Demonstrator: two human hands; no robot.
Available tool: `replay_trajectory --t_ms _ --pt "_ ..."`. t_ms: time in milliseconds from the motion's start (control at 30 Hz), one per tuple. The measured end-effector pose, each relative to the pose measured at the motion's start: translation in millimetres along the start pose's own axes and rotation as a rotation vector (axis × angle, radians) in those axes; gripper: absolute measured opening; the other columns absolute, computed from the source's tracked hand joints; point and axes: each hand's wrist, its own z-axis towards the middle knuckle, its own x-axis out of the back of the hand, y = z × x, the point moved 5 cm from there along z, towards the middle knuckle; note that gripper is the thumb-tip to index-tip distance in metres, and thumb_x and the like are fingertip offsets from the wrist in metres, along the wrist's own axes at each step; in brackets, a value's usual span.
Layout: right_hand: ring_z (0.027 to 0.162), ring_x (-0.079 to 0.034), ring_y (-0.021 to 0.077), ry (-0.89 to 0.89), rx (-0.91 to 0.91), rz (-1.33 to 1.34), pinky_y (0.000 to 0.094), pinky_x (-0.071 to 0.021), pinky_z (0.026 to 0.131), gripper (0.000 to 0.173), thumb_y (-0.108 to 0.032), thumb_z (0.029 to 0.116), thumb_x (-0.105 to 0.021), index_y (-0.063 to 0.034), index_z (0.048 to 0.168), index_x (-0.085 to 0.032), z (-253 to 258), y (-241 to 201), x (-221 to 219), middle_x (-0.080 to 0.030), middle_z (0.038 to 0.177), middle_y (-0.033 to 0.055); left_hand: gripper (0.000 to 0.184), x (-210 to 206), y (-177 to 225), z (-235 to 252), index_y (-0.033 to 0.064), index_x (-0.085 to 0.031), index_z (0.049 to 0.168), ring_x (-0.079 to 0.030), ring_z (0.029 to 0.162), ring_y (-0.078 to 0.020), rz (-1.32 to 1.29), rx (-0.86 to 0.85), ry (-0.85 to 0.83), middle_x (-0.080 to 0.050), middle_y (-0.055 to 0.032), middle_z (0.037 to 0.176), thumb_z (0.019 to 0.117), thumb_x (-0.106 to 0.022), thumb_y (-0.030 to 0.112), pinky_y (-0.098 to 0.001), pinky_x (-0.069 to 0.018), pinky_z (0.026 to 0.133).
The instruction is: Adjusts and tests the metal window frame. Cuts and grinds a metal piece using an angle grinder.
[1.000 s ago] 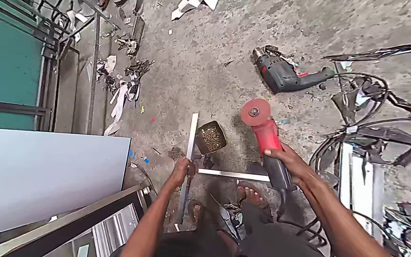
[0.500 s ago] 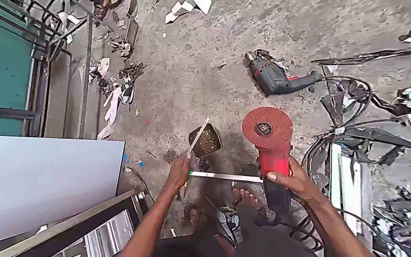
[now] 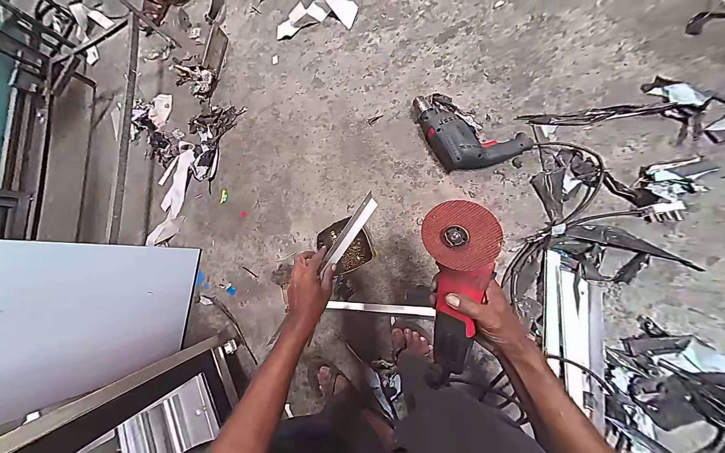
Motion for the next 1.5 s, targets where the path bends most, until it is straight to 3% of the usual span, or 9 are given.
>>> replay_trajectory --t_ms 333,433,567,633,933,1100,1233,1400,1500 --pt "0.084 -0.074 0.0299 -0.1 0.057 0.17 0.0456 -0.0646 0.075 0.073 -0.047 0.0795 -0.085 -0.0041 0.128 -0.053 1.1 -3.6 -4.2 -0.072 0.103 0.0167 0.074 4.0 -12.3 -14.1 0.0016 -0.046 0.152 -0.063 0.121 -0.0263 -0.214 0.012 0.113 -0.06 -0.0195 0.139 0.0958 -0.066 0.046 -0.0434 -0.0541 0.102" --pt "0.093 -0.074 0.0256 -0.136 0.078 0.301 0.0426 -0.0635 0.081 0.066 -0.068 0.0885 -0.065 -0.0148 0.126 -0.061 -2.6 -10.0 -11.5 -0.074 0.11 0.0114 0.063 15.7 32.4 -42.1 -0.0072 -0.056 0.134 -0.065 0.1 -0.0246 -0.33 -0.182 0.31 -0.067 -0.0206 0.114 0.0924 -0.07 0.038 -0.04 -0.0559 0.088" --pt "0.106 -0.071 0.0154 -0.135 0.16 0.191 0.0372 -0.06 0.092 0.057 -0.07 0.0969 -0.047 -0.0245 0.125 -0.064 -1.8 -10.3 -20.4 -0.074 0.114 -0.0007 0.089 -19.5 129.0 -77.0 -0.0055 -0.051 0.142 -0.064 0.121 -0.0195 -0.886 -0.23 -0.451 -0.066 -0.0154 0.131 0.0812 -0.082 0.051 -0.0402 -0.0532 0.106" --pt "0.108 -0.07 0.0147 -0.172 0.197 0.124 0.0369 -0.0585 0.096 0.054 -0.064 0.1007 -0.047 -0.0213 0.13 -0.062 -0.8 -11.5 -27.0 -0.073 0.115 -0.0005 0.083 -42.0 159.3 -91.8 -0.0059 -0.048 0.138 -0.069 0.112 -0.0169 -1.107 -0.106 -0.755 -0.07 -0.0134 0.121 0.0775 -0.09 0.033 -0.0387 -0.0577 0.101" --pt "0.095 -0.074 0.0253 -0.1 -0.028 0.344 0.0414 -0.0634 0.083 0.065 -0.067 0.0975 -0.051 -0.012 0.131 -0.058 -0.9 13.1 -38.4 -0.074 0.111 0.0133 0.079 -54.7 159.8 -106.4 -0.0065 -0.056 0.13 -0.074 0.093 -0.0147 -0.757 0.026 -0.515 -0.074 -0.0123 0.102 0.069 -0.088 0.034 -0.0371 -0.0617 0.087" --pt "0.084 -0.075 0.0219 0.037 -0.085 0.268 0.0377 -0.0649 0.073 0.059 -0.055 0.1072 -0.023 -0.0104 0.129 -0.054 -2.0 13.8 -37.8 -0.075 0.102 0.0103 0.084 -65.2 158.7 -111.7 -0.0076 -0.056 0.13 -0.074 0.094 -0.0189 -0.706 0.045 -0.528 -0.074 -0.0153 0.103 0.0679 -0.088 0.039 -0.0414 -0.0608 0.088" --pt "0.086 -0.074 0.0223 -0.046 -0.075 0.311 0.0384 -0.0638 0.074 0.072 -0.072 0.0952 -0.048 -0.0103 0.132 -0.054 -1.5 13.1 -35.7 -0.074 0.104 0.0113 0.093 -48.7 154.8 -107.5 -0.0037 -0.058 0.131 -0.073 0.095 -0.0222 -0.638 -0.057 -0.585 -0.074 -0.0149 0.104 0.0682 -0.088 0.058 -0.0464 -0.0602 0.089" --pt "0.076 -0.074 0.025 0.034 -0.012 0.175 0.041 -0.0657 0.069 0.086 -0.049 0.07 -0.092 -0.0027 0.127 -0.049 -8.4 7.7 -12.4 -0.073 0.096 0.0136 0.063 16.6 60.8 -50.2 -0.0035 -0.062 0.124 -0.065 0.111 -0.0324 -0.302 -0.171 0.156 -0.068 -0.0207 0.117 0.0891 -0.075 0.047 -0.0497 -0.0531 0.099" --pt "0.08 -0.074 0.0254 0.083 0.033 0.033 0.0413 -0.0657 0.072 0.084 -0.044 0.0701 -0.093 -0.0014 0.128 -0.049 -12.3 2.5 4.9 -0.073 0.098 0.0128 0.071 17.5 24.3 -1.3 -0.0025 -0.054 0.137 -0.061 0.121 -0.0341 -0.163 -0.162 0.189 -0.063 -0.0216 0.131 0.0891 -0.076 0.044 -0.0511 -0.0506 0.105"
